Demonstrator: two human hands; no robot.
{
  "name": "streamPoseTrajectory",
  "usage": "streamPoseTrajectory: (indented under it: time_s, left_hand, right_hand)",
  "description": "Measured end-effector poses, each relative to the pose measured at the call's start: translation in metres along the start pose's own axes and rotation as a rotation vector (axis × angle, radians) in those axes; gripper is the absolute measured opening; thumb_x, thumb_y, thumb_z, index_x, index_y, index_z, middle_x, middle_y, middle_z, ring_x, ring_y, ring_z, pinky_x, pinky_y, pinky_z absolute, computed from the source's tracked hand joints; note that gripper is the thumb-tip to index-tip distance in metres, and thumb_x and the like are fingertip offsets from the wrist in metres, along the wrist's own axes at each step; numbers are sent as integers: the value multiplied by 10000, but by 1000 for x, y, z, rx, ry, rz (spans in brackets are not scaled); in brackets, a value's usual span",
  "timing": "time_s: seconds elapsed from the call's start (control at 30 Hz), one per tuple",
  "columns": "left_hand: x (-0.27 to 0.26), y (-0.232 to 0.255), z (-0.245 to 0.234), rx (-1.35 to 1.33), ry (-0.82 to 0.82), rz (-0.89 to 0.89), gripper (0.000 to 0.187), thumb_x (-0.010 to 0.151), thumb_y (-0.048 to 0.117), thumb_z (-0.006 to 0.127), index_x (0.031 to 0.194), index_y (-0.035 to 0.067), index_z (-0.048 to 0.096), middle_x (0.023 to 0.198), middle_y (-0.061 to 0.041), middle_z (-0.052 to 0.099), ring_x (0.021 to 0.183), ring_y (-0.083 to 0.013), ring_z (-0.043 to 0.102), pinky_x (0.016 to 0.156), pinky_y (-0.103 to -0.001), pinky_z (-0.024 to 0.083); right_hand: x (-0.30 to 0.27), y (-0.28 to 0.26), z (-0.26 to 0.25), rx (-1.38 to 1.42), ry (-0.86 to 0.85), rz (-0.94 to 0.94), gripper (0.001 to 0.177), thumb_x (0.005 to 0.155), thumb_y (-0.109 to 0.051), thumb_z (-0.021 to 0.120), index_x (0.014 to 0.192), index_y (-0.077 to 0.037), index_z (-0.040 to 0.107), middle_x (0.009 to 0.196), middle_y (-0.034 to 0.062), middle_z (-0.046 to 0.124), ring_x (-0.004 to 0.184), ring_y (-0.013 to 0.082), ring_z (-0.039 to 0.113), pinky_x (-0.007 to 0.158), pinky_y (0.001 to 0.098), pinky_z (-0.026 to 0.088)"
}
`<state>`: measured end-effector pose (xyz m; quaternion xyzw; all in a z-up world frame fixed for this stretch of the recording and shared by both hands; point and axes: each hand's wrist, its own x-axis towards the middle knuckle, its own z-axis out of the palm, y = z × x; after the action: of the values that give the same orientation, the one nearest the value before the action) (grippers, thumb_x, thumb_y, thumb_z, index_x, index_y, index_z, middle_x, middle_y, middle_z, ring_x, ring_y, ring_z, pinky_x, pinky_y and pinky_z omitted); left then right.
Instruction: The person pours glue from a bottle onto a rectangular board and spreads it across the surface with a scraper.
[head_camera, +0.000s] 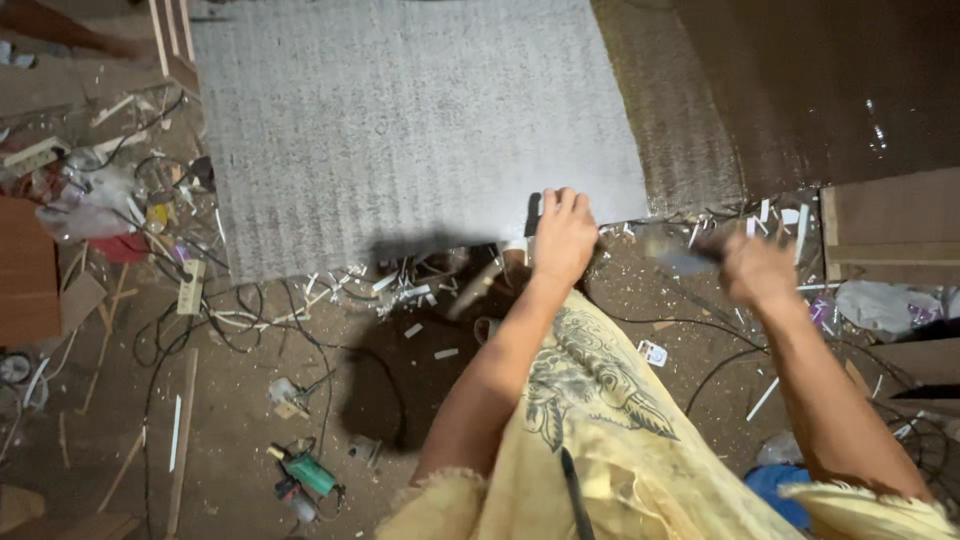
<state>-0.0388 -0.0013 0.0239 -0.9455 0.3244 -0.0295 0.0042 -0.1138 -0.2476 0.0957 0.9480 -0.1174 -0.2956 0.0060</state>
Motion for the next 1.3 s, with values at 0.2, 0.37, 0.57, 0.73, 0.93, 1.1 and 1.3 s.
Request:
streamPoseTrajectory:
  time_s: [0.2,0.37,0.57,0.73,0.93,1.1,1.3]
  left_hand:
    - [-49,-77,-6,-122,293,-106,418,769,418,816,1010,85,739,1024,-105,643,1065,-337,531,1024,-517,392]
    - [-83,-87,23,-79,144,-83,386,999,346,603,1299,115,680,1304,-62,672,1231,-340,519,1131,-531,338]
    - [-75,-105,33,-290,336,-8,218,1023,242,602,1105,72,711,1182,-146,671,1183,-387,566,1056,-627,389]
    - [-54,-125,0,-411,354,69,168,1046,101,531,1118,18,659,1130,-146,658,1097,-339,569,1042,-516,428]
    - [-52,-122,19,-457,391,-1,266,1110,303,573,1131,61,681,1209,-139,656,1181,-329,588,1016,-539,473]
    - [-53,-121,34,-394,364,54,268,1084,280,588,1080,56,735,1143,-118,676,1226,-310,601,1134,-534,416]
    - [-44,-122,5,-462,474,117,312,1071,232,533,870,25,652,960,-163,650,876,-369,584,807,-538,432]
  right_hand:
    - [13,-28,-49,181,125,-118,740,816,4,534,1423,-415,593,1474,4,618,1251,362,654,930,620,553]
    - [112,-113,-122,336,456,-300,812,689,90,501,1409,-253,654,1456,6,634,1379,305,504,857,605,347]
    - [297,-208,-166,178,560,-381,812,746,90,526,1391,-385,657,1441,-122,612,1369,265,523,957,685,424]
    - [388,-240,-184,151,573,-316,728,722,-61,653,1383,-366,643,1462,-73,601,1348,219,449,903,735,332]
    - [434,-225,-190,18,660,-329,634,714,-104,726,1293,-361,746,1244,66,703,1212,352,603,890,769,375]
    - [460,-230,-185,-73,471,-217,713,739,-27,742,1380,-336,696,1383,94,698,1265,457,642,1027,856,59]
    - [397,-161,-120,-155,472,-206,661,772,-136,674,1351,-450,727,1103,61,822,1188,305,724,1058,843,-46]
